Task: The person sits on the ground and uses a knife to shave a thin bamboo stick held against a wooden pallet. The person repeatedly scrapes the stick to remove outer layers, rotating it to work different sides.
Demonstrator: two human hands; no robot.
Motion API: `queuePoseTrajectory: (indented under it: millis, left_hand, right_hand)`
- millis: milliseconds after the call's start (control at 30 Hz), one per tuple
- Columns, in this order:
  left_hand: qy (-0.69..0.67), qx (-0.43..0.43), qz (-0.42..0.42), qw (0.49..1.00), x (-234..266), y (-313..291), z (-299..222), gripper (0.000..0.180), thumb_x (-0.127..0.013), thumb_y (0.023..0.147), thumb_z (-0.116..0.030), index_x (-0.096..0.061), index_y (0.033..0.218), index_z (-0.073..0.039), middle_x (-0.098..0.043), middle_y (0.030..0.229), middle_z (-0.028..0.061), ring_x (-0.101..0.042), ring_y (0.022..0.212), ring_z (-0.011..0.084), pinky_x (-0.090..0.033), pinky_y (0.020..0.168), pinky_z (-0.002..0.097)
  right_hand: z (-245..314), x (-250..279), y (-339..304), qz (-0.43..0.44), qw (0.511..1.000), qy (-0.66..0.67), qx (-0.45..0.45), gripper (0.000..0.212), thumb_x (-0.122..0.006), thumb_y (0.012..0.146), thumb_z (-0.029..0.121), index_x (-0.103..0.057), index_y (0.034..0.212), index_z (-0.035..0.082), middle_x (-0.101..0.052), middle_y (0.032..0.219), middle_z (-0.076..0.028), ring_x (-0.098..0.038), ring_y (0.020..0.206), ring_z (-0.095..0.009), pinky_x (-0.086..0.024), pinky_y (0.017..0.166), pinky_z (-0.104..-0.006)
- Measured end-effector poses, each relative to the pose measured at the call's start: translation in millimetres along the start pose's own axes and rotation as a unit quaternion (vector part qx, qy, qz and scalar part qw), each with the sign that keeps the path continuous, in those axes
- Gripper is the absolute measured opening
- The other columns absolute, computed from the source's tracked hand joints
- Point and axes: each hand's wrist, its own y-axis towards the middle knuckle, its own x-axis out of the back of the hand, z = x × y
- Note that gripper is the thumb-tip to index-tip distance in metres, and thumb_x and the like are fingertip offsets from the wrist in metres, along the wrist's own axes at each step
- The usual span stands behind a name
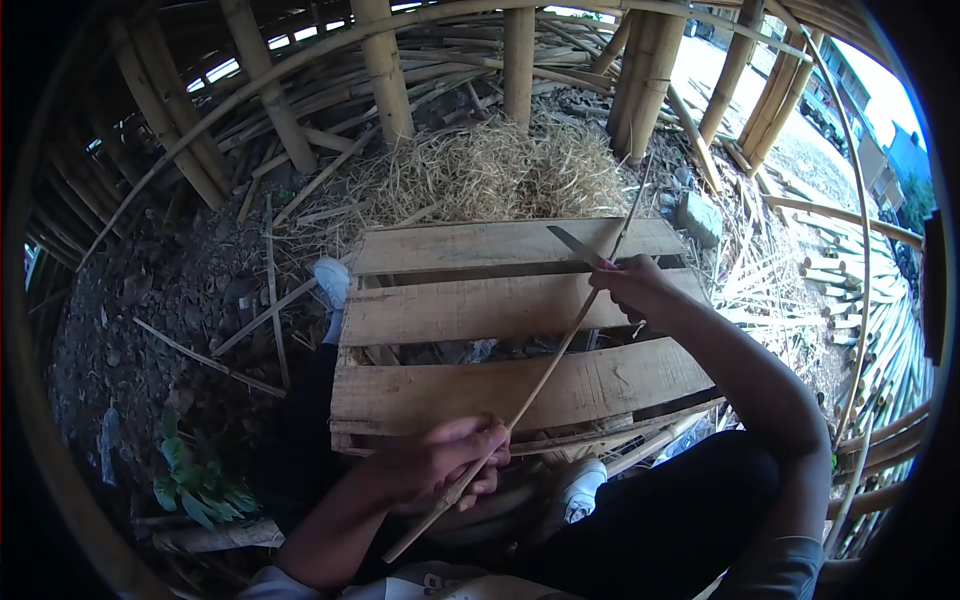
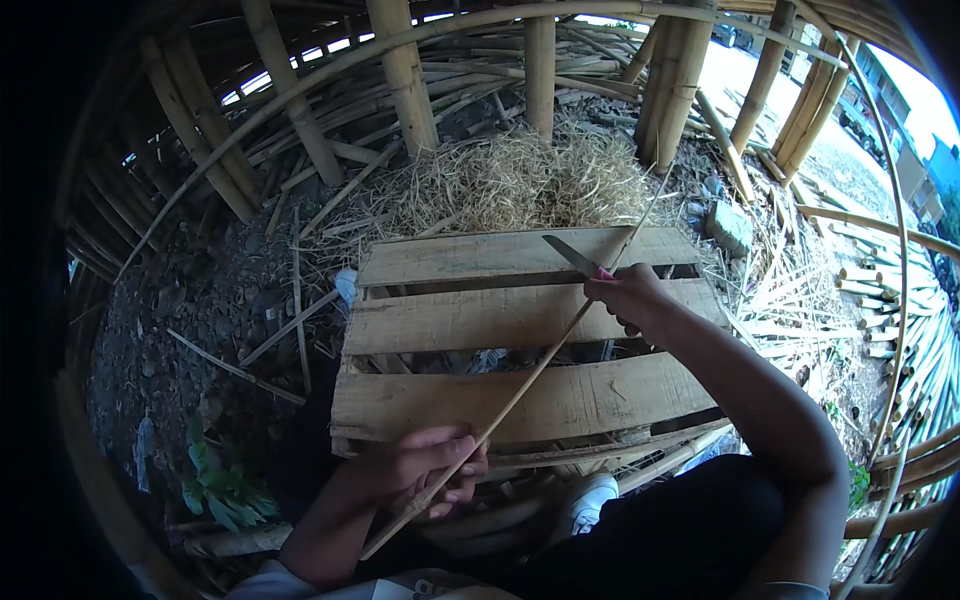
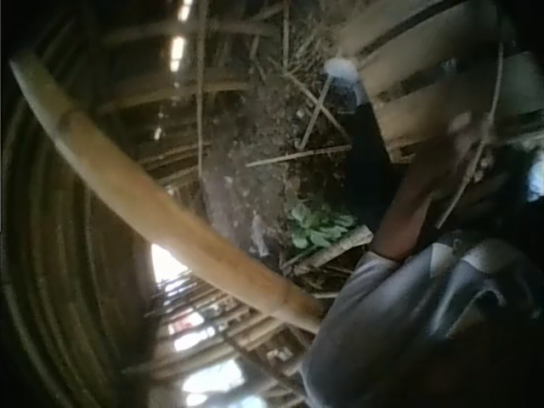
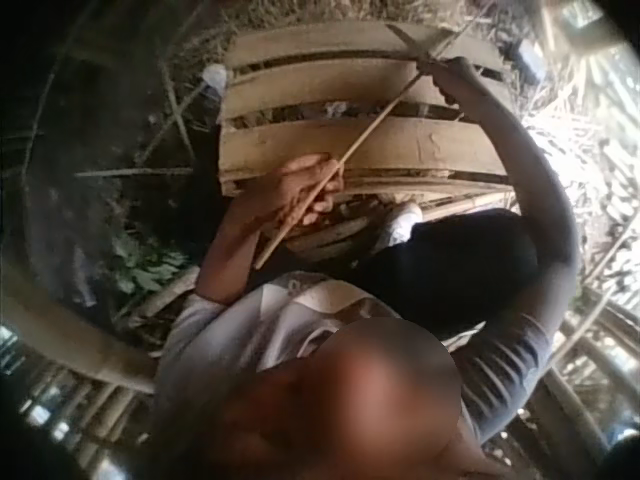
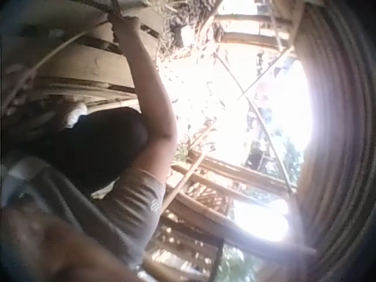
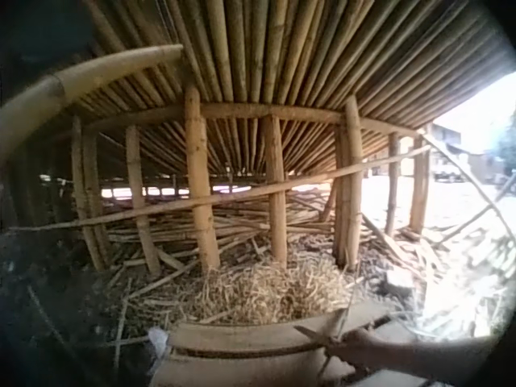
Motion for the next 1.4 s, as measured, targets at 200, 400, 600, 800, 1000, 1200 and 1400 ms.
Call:
queuePoseTrajectory:
  millis: [200, 400, 600, 800, 1000, 1200, 1400]
  left_hand:
    - [-0.022, -0.046, 0.039, 0.998, 7, -8, -17, 0.04, -0.043, 0.11, -0.03, -0.045, 0.139, -0.002, -0.046, 0.085, 0.0026, -0.047, 0.06, 0.0082, -0.038, 0.049, 0.0209]
    - [0.065, -0.019, -0.007, 0.998, 44, -11, -28, 0.039, -0.04, 0.112, -0.032, -0.049, 0.136, -0.002, -0.047, 0.082, 0.0004, -0.048, 0.06, 0.0077, -0.042, 0.05, 0.022]
    - [-0.01, -0.018, -0.043, 0.999, 56, 10, -6, 0.039, -0.036, 0.115, -0.035, -0.05, 0.134, -0.004, -0.045, 0.076, -0.001, -0.044, 0.055, 0.0067, -0.039, 0.043, 0.0217]
    - [-0.042, -0.039, 0.017, 0.998, 54, -2, -14, 0.054, -0.034, 0.115, -0.04, -0.034, 0.157, -0.007, -0.045, 0.075, -0.0002, -0.04, 0.05, 0.0041, -0.037, 0.042, 0.0203]
    - [0.039, -0.112, 0.008, 0.993, 49, -9, -15, 0.064, -0.047, 0.11, -0.028, -0.02, 0.167, -0.013, -0.047, 0.077, -0.0027, -0.036, 0.049, 0.0016, -0.036, 0.043, 0.0185]
    - [0.018, -0.124, 0.019, 0.992, 58, -10, -33, 0.074, -0.056, 0.105, -0.018, -0.016, 0.167, -0.01, -0.044, 0.071, -0.0059, -0.035, 0.049, 0.0004, -0.032, 0.042, 0.0183]
    - [-0.097, -0.053, 0.055, 0.992, 64, 5, -25, 0.062, -0.04, 0.113, -0.043, -0.028, 0.158, -0.003, -0.039, 0.062, -0.0063, -0.033, 0.04, 0.0008, -0.031, 0.038, 0.0171]
  right_hand:
    - [31, -42, -20, -0.022, 0.99, -0.139, 0.0, 0.041, -0.071, 0.095, 0.038, -0.067, 0.08, 0.0, -0.053, 0.06, -0.002, -0.049, 0.044, -0.012, -0.041, 0.038, -0.0311]
    - [49, -49, -10, -0.037, 0.966, -0.247, 0.062, 0.039, -0.062, 0.102, 0.037, -0.071, 0.091, 0.001, -0.063, 0.068, -0.01, -0.06, 0.06, -0.018, -0.048, 0.053, -0.0385]
    - [30, -26, 20, -0.116, 0.941, -0.216, 0.232, 0.034, -0.058, 0.105, 0.031, -0.072, 0.095, 0.002, -0.067, 0.074, -0.013, -0.064, 0.068, -0.023, -0.049, 0.064, -0.043]
    - [31, -20, 28, -0.104, 0.966, -0.22, 0.084, 0.056, -0.054, 0.106, 0.044, -0.069, 0.082, -0.003, -0.061, 0.061, -0.014, -0.062, 0.058, -0.023, -0.048, 0.058, -0.0424]
    - [28, -20, 40, -0.081, 0.952, -0.282, 0.081, 0.067, -0.054, 0.104, 0.057, -0.067, 0.079, -0.004, -0.06, 0.06, -0.013, -0.062, 0.055, -0.025, -0.049, 0.055, -0.0432]
    - [35, -28, 38, -0.097, 0.952, -0.28, 0.072, 0.066, -0.056, 0.102, 0.056, -0.068, 0.08, -0.005, -0.062, 0.063, -0.017, -0.064, 0.06, -0.029, -0.05, 0.062, -0.0473]
    - [24, -26, 47, -0.096, 0.939, -0.301, 0.134, 0.066, -0.055, 0.103, 0.055, -0.068, 0.078, -0.004, -0.063, 0.064, -0.018, -0.066, 0.062, -0.032, -0.051, 0.065, -0.0477]
